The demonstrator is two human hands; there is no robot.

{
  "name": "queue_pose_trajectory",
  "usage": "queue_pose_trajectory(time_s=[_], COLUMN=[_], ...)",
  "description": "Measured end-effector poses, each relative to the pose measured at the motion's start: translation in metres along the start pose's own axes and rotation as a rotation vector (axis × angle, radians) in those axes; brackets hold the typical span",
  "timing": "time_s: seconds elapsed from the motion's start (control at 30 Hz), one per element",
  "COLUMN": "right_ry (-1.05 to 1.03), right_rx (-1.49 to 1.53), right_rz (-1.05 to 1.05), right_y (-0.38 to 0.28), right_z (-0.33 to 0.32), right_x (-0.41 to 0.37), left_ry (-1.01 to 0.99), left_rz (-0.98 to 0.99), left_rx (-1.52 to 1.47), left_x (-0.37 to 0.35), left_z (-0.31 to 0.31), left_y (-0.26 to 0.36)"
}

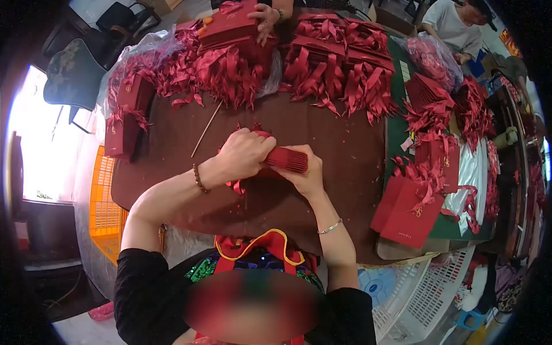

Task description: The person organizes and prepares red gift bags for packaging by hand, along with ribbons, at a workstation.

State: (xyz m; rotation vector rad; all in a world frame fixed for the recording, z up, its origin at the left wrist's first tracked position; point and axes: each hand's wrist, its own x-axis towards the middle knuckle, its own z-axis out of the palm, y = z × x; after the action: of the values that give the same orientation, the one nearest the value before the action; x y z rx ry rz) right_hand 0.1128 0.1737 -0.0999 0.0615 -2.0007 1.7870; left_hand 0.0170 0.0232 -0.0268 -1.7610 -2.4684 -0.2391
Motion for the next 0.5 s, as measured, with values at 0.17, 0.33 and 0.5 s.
queue_pose_trajectory(time_s=[0.17, 0.33, 0.5], right_ry=[-0.078, 0.017, 0.053], right_rx=[-0.063, -0.192, 0.612], right_rz=[0.099, -0.241, 0.177], right_y=[-0.017, -0.069, -0.074], right_z=[-0.005, -0.018, 0.022], right_x=[0.009, 0.061, 0.069], left_ry=[-0.070, 0.065, 0.327], left_rz=[-0.031, -0.316, -0.493], left_rx=[-0.053, -0.279, -1.348], left_x=[0.002, -0.001, -0.020], left_z=[-0.011, -0.073, -0.107], left_y=[-0.007, -0.033, -0.047])
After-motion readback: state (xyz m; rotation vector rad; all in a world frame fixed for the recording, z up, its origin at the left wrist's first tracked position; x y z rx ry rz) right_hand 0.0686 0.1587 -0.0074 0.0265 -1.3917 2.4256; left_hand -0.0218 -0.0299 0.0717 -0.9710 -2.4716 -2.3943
